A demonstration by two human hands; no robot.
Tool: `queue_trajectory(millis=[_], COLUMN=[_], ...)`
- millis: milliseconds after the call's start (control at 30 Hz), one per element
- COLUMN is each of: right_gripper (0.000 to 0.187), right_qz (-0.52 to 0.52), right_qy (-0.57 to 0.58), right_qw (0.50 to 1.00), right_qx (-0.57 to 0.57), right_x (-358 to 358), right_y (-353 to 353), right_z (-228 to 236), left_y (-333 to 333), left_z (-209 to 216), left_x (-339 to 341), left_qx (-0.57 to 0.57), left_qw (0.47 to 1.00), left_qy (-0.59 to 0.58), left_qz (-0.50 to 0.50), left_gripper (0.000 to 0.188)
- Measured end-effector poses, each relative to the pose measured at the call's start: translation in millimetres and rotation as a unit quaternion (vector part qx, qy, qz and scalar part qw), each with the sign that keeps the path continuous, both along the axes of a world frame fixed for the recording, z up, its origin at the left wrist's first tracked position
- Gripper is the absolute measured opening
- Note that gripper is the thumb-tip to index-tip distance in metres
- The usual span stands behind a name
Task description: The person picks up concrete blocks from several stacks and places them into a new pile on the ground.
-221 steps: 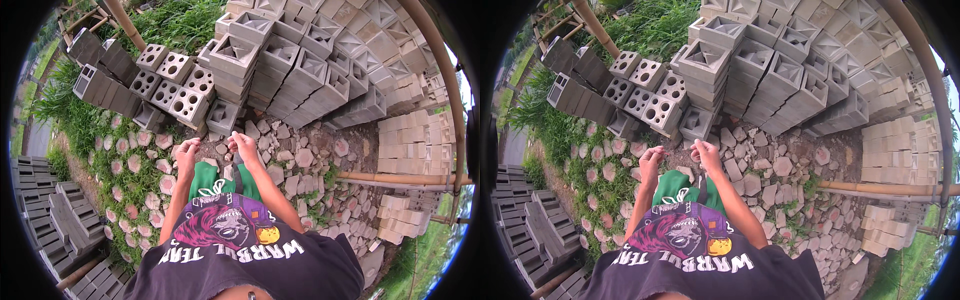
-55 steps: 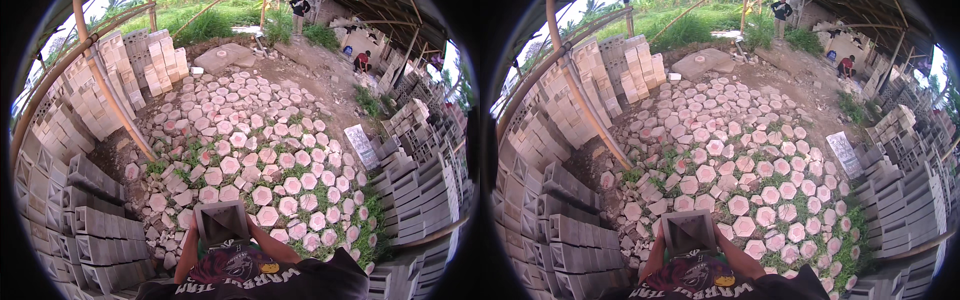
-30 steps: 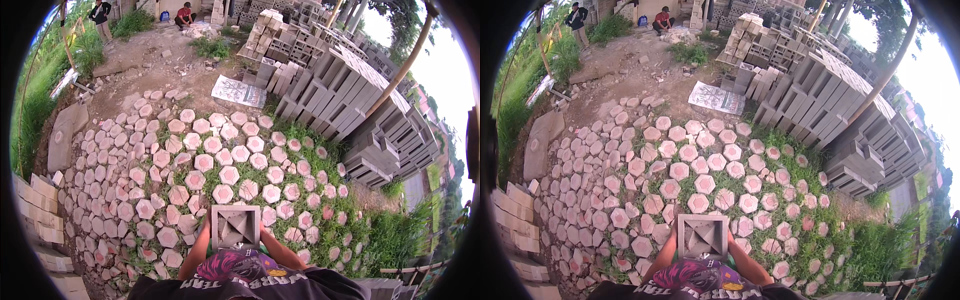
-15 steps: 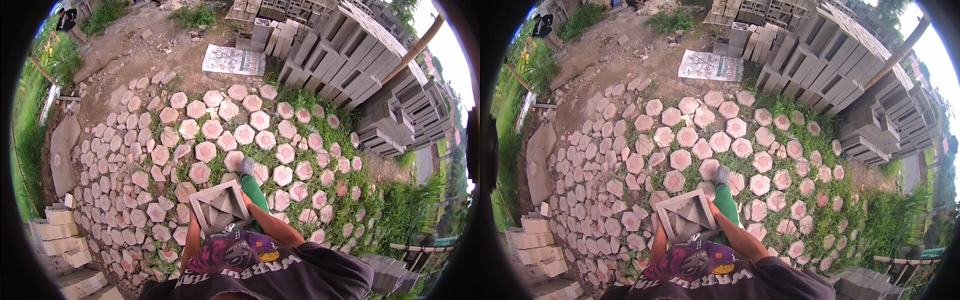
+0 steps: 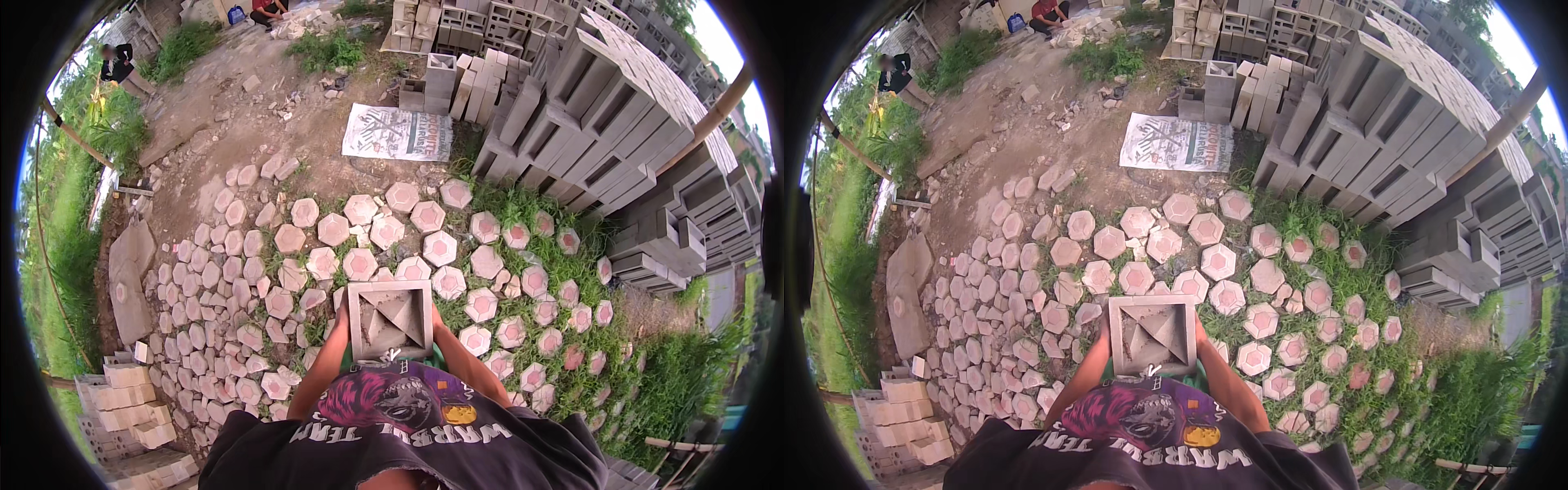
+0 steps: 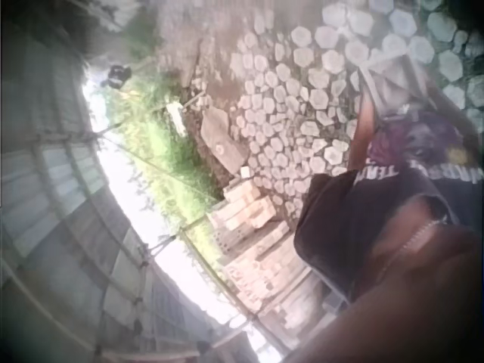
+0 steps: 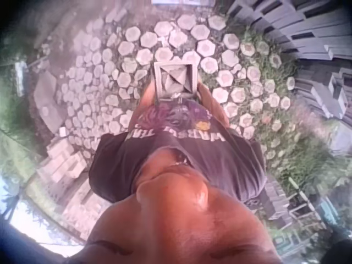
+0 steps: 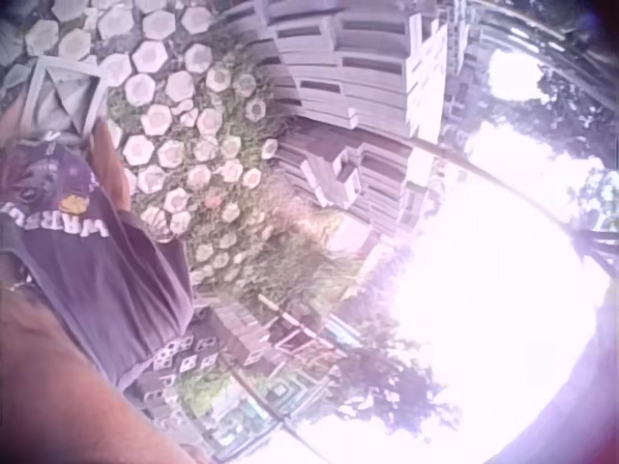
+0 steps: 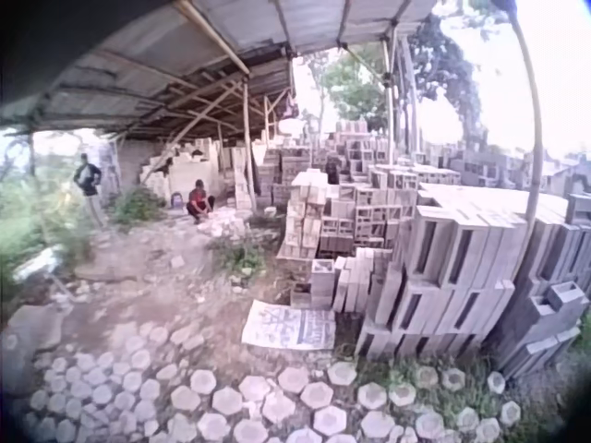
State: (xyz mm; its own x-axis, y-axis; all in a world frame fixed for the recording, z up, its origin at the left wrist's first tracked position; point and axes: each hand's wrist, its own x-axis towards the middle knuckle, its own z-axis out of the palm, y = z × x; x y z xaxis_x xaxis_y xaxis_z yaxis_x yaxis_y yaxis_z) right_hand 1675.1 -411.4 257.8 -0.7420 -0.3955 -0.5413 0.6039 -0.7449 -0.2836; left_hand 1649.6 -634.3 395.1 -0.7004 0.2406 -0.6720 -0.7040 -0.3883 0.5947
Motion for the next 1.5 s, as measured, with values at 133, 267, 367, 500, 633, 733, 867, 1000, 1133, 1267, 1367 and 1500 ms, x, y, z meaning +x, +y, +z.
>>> queue_trajectory(millis=[133,267,367,500,633,733,867,1000,1133,1267,1367,1500], right_gripper=[0.056,0.056,0.057,0.058,0.060,0.061,0.063,0.064,0.069,0.070,0.071,0.072], right_qz=[-0.058,-0.145,-0.140,-0.148,-0.138,-0.116,-0.092,-0.051,0.018,0.057,0.108,0.145], right_qy=[0.012,0.035,0.027,0.007,-0.008,0.000,0.006,0.014,0.022,0.021,0.026,0.022], right_qw=[0.998,0.989,0.989,0.986,0.984,0.984,0.982,0.981,0.978,0.982,0.976,0.982], right_qx=[-0.029,0.009,0.038,0.082,0.113,0.133,0.163,0.185,0.206,0.178,0.185,0.117], right_x=[-32,-69,-145,-239,-351,-433,-518,-600,-674,-748,-808,-909], right_y=[42,76,71,74,54,36,21,-2,-32,-57,-69,-83], right_z=[-12,-55,-56,-42,-17,10,31,51,81,78,66,52], left_y=[45,80,82,91,62,34,3,-28,-60,-85,-96,-100], left_z=[2,-12,-54,-37,-32,-24,-16,-12,-7,-8,-12,-22], left_x=[-75,-149,-214,-319,-436,-511,-585,-639,-681,-718,-756,-830], left_qx=[0.026,0.063,0.107,0.068,0.087,0.092,0.094,0.091,0.068,0.040,0.020,-0.007], left_qw=[0.998,0.990,0.985,0.984,0.985,0.989,0.993,0.996,0.997,0.996,0.994,0.990], left_qy=[-0.022,-0.044,-0.050,-0.041,-0.031,-0.018,-0.014,0.000,0.006,0.003,0.000,0.009], left_qz=[-0.059,-0.117,-0.122,-0.159,-0.147,-0.117,-0.076,-0.021,0.032,0.081,0.108,0.138], left_gripper=[0.068,0.067,0.068,0.068,0.068,0.068,0.068,0.077,0.076,0.075,0.074,0.073])
